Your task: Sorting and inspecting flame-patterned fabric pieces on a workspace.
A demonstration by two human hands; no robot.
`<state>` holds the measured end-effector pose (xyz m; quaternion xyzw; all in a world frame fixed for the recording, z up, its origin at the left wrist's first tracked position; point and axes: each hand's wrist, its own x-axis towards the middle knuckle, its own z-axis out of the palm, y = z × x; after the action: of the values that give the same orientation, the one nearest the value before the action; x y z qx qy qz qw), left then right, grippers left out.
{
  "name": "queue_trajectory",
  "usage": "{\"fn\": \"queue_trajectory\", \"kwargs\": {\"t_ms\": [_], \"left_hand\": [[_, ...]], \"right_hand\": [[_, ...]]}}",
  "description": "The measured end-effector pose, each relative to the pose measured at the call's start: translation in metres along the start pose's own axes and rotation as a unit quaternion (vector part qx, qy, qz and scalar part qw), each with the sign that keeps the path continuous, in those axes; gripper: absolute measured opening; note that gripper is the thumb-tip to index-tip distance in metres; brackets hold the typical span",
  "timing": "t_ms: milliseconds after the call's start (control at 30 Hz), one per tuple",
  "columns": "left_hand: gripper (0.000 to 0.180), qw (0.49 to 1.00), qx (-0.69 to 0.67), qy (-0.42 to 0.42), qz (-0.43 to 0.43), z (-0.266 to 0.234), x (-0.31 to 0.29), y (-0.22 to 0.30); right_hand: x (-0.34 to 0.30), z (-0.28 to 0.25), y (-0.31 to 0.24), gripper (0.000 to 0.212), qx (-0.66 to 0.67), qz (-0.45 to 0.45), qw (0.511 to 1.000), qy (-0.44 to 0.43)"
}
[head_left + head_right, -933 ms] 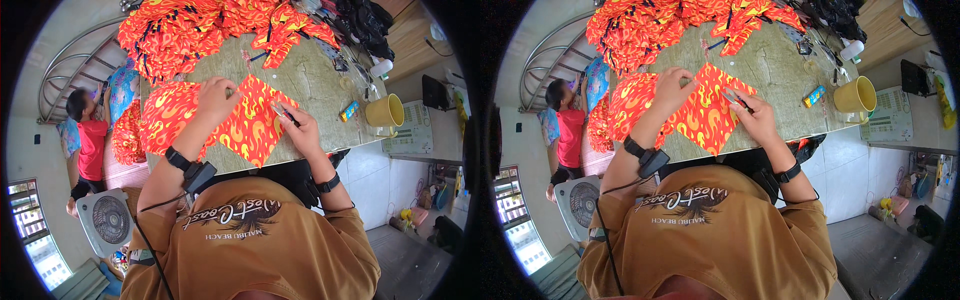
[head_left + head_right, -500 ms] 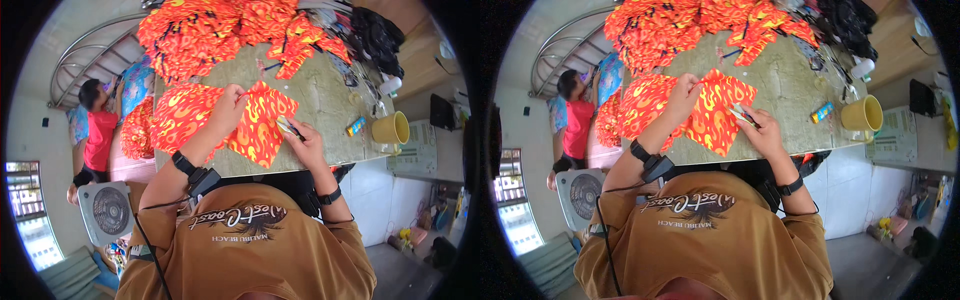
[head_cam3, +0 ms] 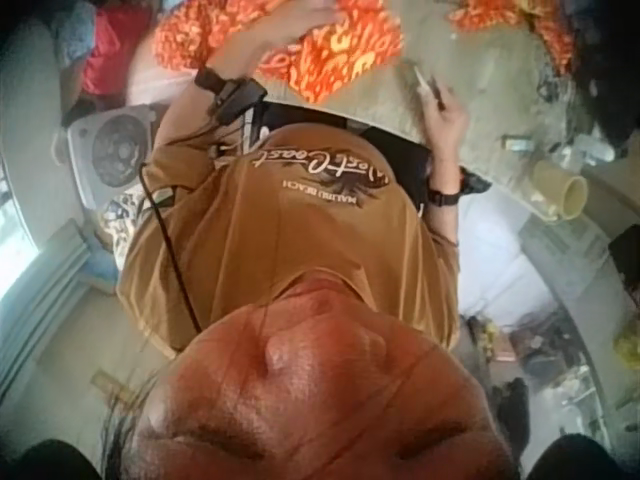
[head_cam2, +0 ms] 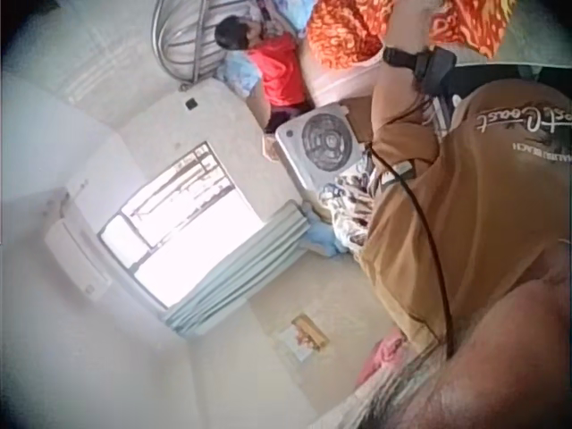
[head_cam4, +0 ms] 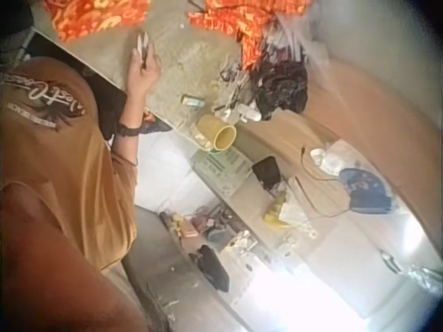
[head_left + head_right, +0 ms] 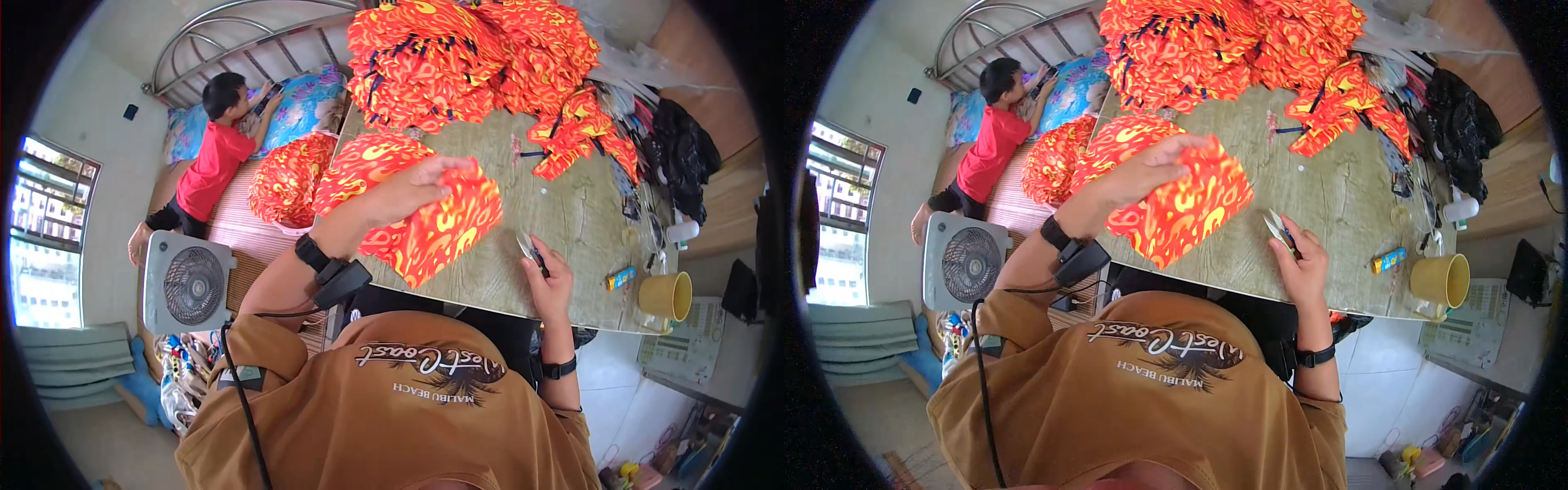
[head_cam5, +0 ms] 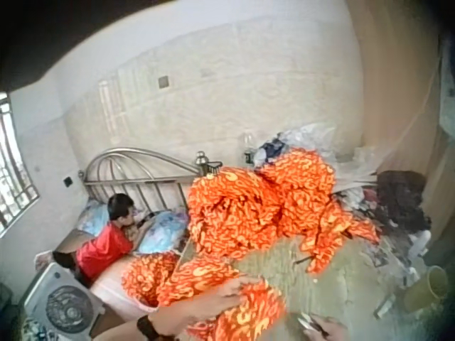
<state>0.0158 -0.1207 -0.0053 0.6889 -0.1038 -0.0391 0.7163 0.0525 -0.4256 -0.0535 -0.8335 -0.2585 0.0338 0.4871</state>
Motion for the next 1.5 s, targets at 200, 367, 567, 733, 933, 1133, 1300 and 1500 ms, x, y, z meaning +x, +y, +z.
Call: {"fn": "queue_trajectory", "kwargs": {"t_ms": [200,367,567,733,933,1133,1300,1500], "left_hand": [[0.048,0.965,-0.153,0.207,-0.043,-0.064,-0.053,0.013],[0.047,0.921,0.102,0.365,-0.09,-0.109,-0.101,-0.045],[0.046,0.918,0.095,0.368,-0.116,-0.1,-0.093,-0.025],[0.036,0.846,0.393,0.343,-0.109,-0.119,-0.093,-0.023],[0.024,0.788,0.51,0.327,0.114,-0.077,-0.037,-0.022],[0.022,0.839,0.47,0.256,0.102,-0.039,0.001,-0.045],[0.019,0.822,0.506,0.25,0.071,-0.027,0.002,-0.049],[0.015,0.823,0.506,0.247,0.071,-0.027,0.002,-0.043]], "right_hand": [[0.001,0.0,-0.003,0.039,-0.004,0.011,1.0,-0.005],[0.002,0.003,-0.006,0.038,-0.012,0.001,1.0,-0.01],[0.0,0.007,0.004,0.039,-0.032,-0.032,0.999,0.023],[0.001,0.006,-0.002,0.037,-0.036,-0.023,0.999,0.031],[0.007,0.003,-0.008,0.037,-0.043,0.02,0.999,-0.02],[0.026,-0.005,-0.007,0.038,-0.015,0.044,0.999,0.008],[0.066,-0.017,0.004,0.037,-0.091,0.046,0.993,0.059],[0.136,-0.025,-0.007,0.039,-0.266,0.088,0.955,0.093]]}}
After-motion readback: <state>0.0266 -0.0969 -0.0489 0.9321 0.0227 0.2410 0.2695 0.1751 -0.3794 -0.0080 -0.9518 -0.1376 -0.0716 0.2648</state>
